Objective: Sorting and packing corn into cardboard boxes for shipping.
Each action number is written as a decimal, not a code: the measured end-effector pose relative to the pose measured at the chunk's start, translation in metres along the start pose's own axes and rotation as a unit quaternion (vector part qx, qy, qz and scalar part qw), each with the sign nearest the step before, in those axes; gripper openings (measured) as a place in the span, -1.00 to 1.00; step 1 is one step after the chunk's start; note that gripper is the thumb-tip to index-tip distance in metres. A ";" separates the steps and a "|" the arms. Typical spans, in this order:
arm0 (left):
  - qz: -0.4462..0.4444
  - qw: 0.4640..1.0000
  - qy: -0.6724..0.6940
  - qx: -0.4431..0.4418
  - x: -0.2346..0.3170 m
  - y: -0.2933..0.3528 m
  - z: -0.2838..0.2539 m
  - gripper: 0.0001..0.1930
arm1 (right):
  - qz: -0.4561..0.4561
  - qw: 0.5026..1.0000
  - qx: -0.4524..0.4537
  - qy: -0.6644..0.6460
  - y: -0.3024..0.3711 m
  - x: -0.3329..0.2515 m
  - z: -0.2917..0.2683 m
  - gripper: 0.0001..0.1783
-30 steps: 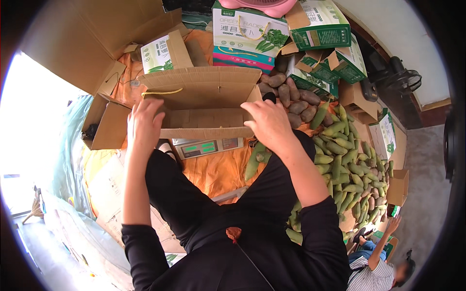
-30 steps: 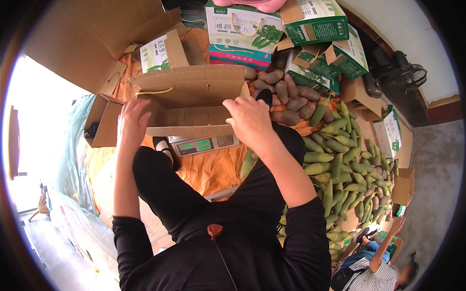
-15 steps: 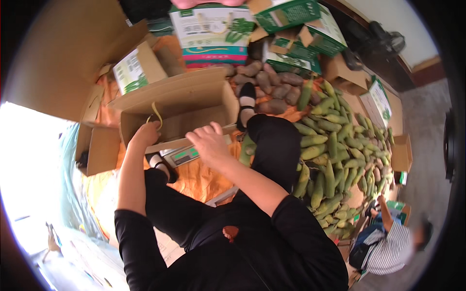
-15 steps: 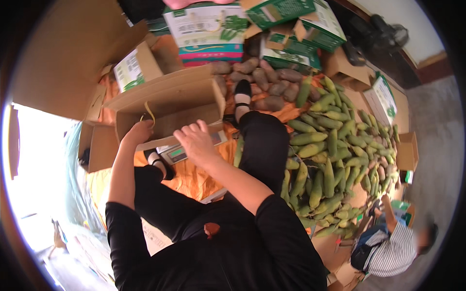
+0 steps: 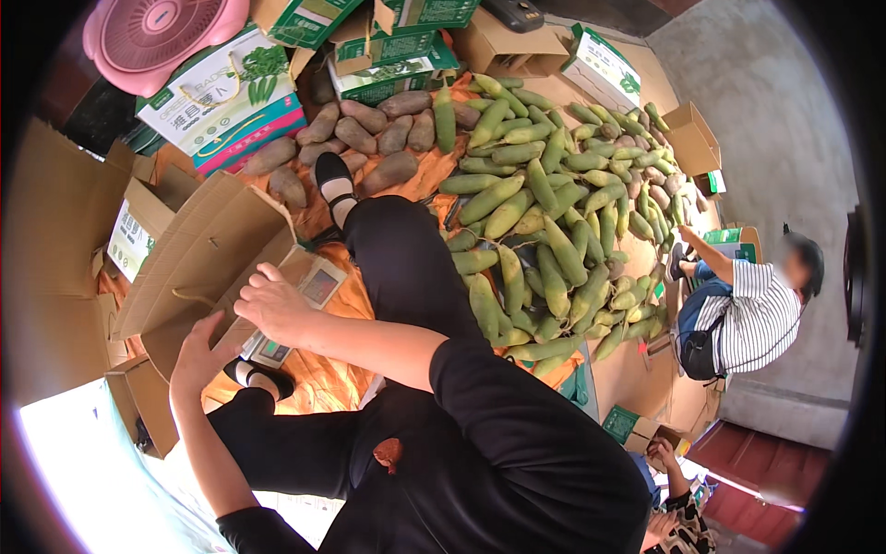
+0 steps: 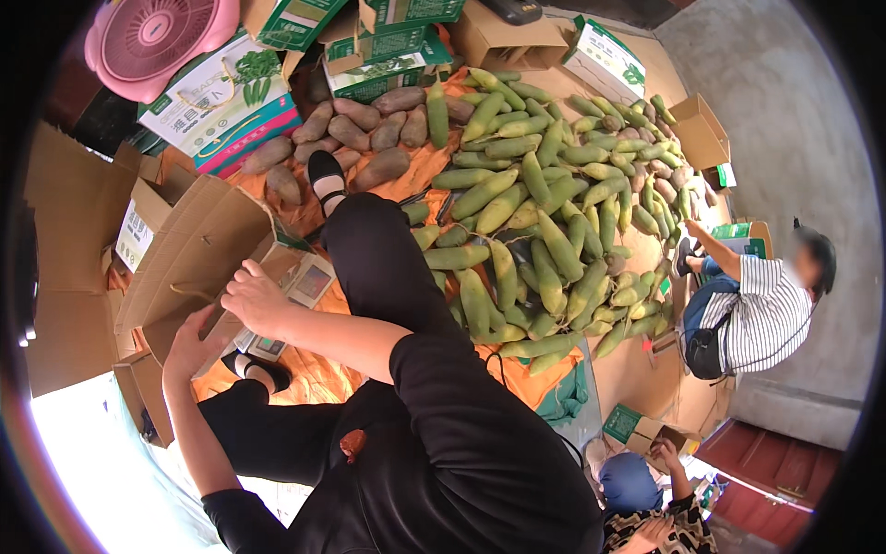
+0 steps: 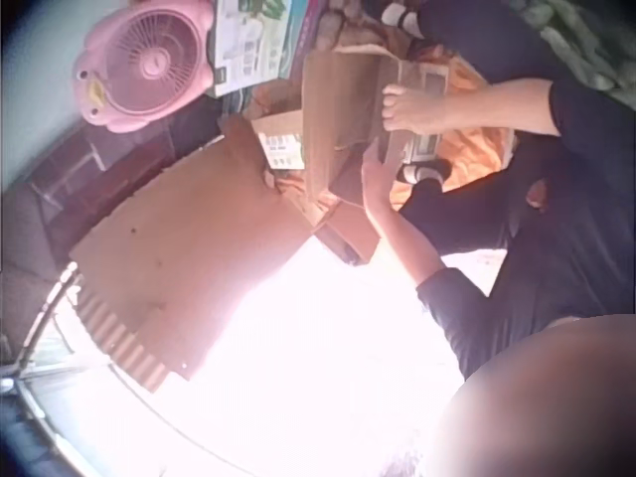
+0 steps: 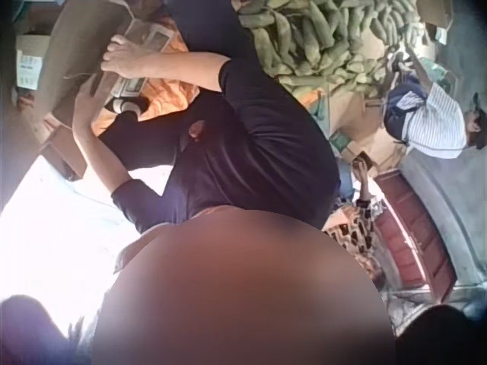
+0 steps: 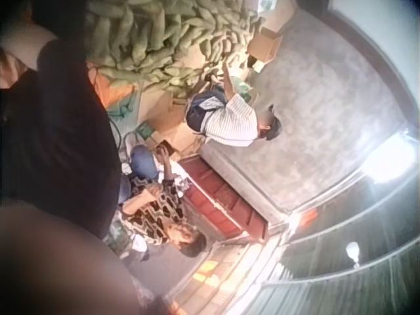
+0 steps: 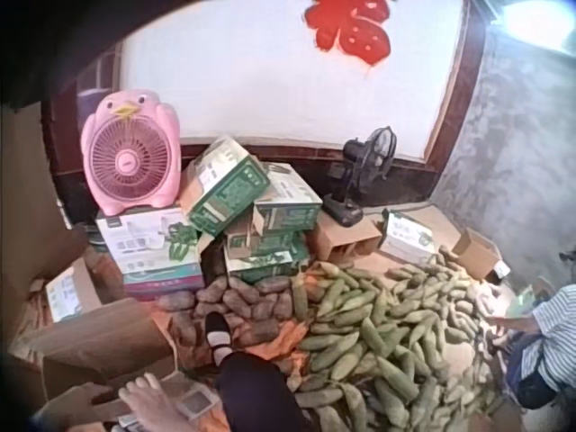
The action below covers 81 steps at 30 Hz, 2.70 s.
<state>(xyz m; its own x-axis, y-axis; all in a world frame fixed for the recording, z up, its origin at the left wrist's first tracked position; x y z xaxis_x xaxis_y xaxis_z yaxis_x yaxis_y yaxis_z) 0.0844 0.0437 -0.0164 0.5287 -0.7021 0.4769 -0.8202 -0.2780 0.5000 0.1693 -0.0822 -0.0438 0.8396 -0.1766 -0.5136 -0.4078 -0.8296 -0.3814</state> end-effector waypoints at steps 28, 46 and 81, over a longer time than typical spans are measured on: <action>-0.127 0.977 -0.112 0.130 -0.011 -0.004 0.026 -0.73 | 0.703 0.710 -0.014 0.037 0.405 0.352 -0.127 -0.37; -0.161 0.971 -0.079 0.159 -0.018 -0.019 0.023 -0.79 | 0.752 0.644 -0.021 0.138 0.452 0.314 -0.106 -0.23; -0.068 0.975 -0.143 0.153 0.001 -0.015 0.034 -0.80 | 0.146 0.943 -0.263 0.139 -0.081 0.056 0.052 -0.74</action>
<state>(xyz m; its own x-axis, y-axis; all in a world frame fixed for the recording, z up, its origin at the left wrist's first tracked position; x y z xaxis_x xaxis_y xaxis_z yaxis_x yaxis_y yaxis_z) 0.0902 0.0247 -0.0481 0.5907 -0.7870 0.1780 -0.7966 -0.5336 0.2839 0.2310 0.0031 -0.0818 0.8104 -0.5102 -0.2880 -0.4639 -0.8590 0.2166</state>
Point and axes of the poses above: each hand's wrist, its own y-axis away from the middle knuckle, its own z-axis out of the palm, x = y × z, the point moved 6 cm from there along -y, towards the middle knuckle, and after that the axes turned 2 degrees about y, right-handed, at the moved point
